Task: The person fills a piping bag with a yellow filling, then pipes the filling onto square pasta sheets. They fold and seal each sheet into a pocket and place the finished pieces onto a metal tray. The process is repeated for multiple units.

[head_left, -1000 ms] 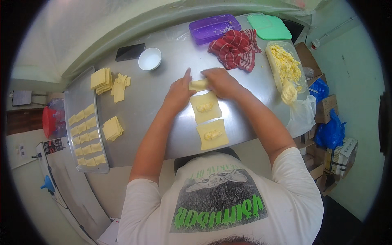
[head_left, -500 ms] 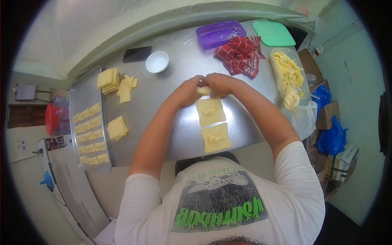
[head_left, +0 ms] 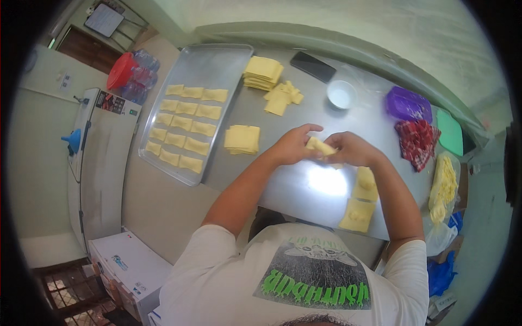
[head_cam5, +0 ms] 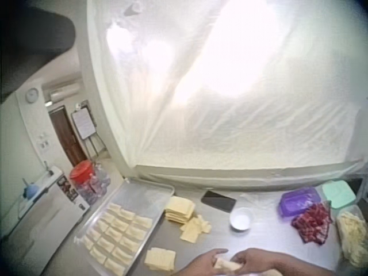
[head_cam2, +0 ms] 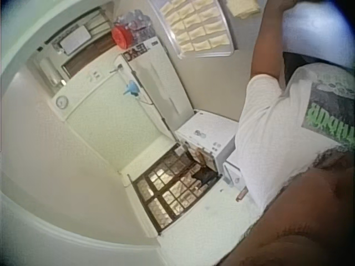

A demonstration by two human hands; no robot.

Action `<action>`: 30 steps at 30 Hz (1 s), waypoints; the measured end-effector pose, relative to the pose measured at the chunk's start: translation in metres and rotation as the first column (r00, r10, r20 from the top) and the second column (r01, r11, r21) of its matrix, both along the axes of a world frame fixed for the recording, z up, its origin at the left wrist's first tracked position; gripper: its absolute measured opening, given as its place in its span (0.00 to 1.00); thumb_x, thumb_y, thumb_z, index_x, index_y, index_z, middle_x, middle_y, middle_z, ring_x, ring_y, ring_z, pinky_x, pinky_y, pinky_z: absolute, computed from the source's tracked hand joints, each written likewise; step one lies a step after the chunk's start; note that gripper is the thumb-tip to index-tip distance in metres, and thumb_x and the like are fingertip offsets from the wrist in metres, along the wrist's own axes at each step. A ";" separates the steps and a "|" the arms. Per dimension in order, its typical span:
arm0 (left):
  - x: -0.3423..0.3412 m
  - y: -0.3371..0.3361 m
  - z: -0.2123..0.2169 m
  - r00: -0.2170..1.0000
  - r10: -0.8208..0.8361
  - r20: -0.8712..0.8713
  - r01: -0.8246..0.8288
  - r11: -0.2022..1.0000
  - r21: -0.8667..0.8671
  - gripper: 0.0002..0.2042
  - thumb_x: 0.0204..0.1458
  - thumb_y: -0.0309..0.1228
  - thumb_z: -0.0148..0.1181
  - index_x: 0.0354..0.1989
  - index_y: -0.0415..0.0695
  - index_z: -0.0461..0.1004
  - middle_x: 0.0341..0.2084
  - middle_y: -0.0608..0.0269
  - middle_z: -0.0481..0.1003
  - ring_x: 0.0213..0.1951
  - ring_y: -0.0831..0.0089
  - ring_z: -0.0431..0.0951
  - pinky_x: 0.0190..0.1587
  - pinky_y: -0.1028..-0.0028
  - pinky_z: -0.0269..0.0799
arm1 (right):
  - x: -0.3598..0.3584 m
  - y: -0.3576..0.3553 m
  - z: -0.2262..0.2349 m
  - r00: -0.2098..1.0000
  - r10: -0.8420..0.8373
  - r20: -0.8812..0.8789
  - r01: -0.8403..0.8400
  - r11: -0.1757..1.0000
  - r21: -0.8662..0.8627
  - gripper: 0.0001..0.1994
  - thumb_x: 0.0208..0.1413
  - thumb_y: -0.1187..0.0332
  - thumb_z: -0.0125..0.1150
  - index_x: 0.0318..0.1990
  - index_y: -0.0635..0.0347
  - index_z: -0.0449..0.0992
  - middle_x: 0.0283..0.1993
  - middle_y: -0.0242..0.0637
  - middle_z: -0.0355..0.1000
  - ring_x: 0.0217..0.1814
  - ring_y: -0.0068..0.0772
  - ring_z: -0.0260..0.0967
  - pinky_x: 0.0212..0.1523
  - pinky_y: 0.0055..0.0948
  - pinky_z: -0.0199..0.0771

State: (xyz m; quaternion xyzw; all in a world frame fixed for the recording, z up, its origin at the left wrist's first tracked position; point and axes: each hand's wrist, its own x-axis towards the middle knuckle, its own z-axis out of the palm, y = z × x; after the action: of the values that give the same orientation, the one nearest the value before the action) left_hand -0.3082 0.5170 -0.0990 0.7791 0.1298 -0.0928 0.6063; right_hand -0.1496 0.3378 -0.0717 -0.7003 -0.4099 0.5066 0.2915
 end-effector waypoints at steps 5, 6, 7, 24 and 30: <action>-0.102 0.115 0.030 0.960 0.272 -0.069 -0.280 0.946 -0.165 0.39 0.55 0.26 0.71 0.73 0.36 0.55 0.42 0.51 0.82 0.43 0.71 0.82 0.47 0.72 0.78 | -0.073 0.146 0.010 0.992 0.069 -0.106 -0.067 0.997 0.026 0.21 0.59 0.53 0.70 0.47 0.63 0.82 0.37 0.38 0.81 0.38 0.27 0.75 0.41 0.30 0.74; -0.125 0.138 0.035 0.956 0.286 -0.063 -0.293 0.941 -0.167 0.39 0.55 0.26 0.71 0.73 0.36 0.55 0.42 0.51 0.82 0.43 0.71 0.82 0.47 0.72 0.78 | -0.086 0.178 0.009 0.991 0.085 -0.100 -0.082 0.996 0.025 0.21 0.59 0.53 0.70 0.47 0.63 0.82 0.37 0.38 0.81 0.38 0.27 0.75 0.41 0.30 0.74; -0.149 0.159 0.039 0.906 0.421 -0.041 -0.419 0.880 -0.224 0.39 0.57 0.26 0.70 0.74 0.37 0.53 0.43 0.50 0.81 0.43 0.69 0.82 0.47 0.71 0.79 | -0.097 0.212 0.006 0.975 0.136 -0.175 -0.124 0.989 0.077 0.20 0.59 0.53 0.69 0.47 0.62 0.82 0.37 0.35 0.80 0.38 0.25 0.74 0.41 0.30 0.73; -0.500 0.270 -0.002 0.092 0.985 -0.144 -0.974 0.059 -0.220 0.28 0.68 0.36 0.55 0.72 0.40 0.58 0.47 0.56 0.77 0.41 0.73 0.78 0.47 0.70 0.77 | -0.127 0.704 -0.088 0.927 0.036 0.373 -0.117 0.974 0.196 0.24 0.52 0.56 0.73 0.54 0.57 0.81 0.44 0.47 0.81 0.45 0.41 0.80 0.46 0.39 0.81; -0.502 0.273 -0.010 0.074 0.976 -0.206 -0.966 0.018 -0.258 0.28 0.67 0.35 0.57 0.72 0.40 0.57 0.47 0.54 0.78 0.43 0.72 0.79 0.49 0.71 0.76 | -0.131 0.715 -0.099 0.767 0.123 0.630 -0.274 0.950 0.148 0.26 0.54 0.50 0.68 0.55 0.55 0.81 0.52 0.50 0.79 0.56 0.54 0.75 0.57 0.50 0.76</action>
State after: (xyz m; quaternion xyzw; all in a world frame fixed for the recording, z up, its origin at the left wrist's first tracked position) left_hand -0.8100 0.7902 -0.1091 0.3677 0.5982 0.3362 0.6276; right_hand -0.2808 1.0530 -0.1712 -0.7400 -0.6104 0.2284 0.1664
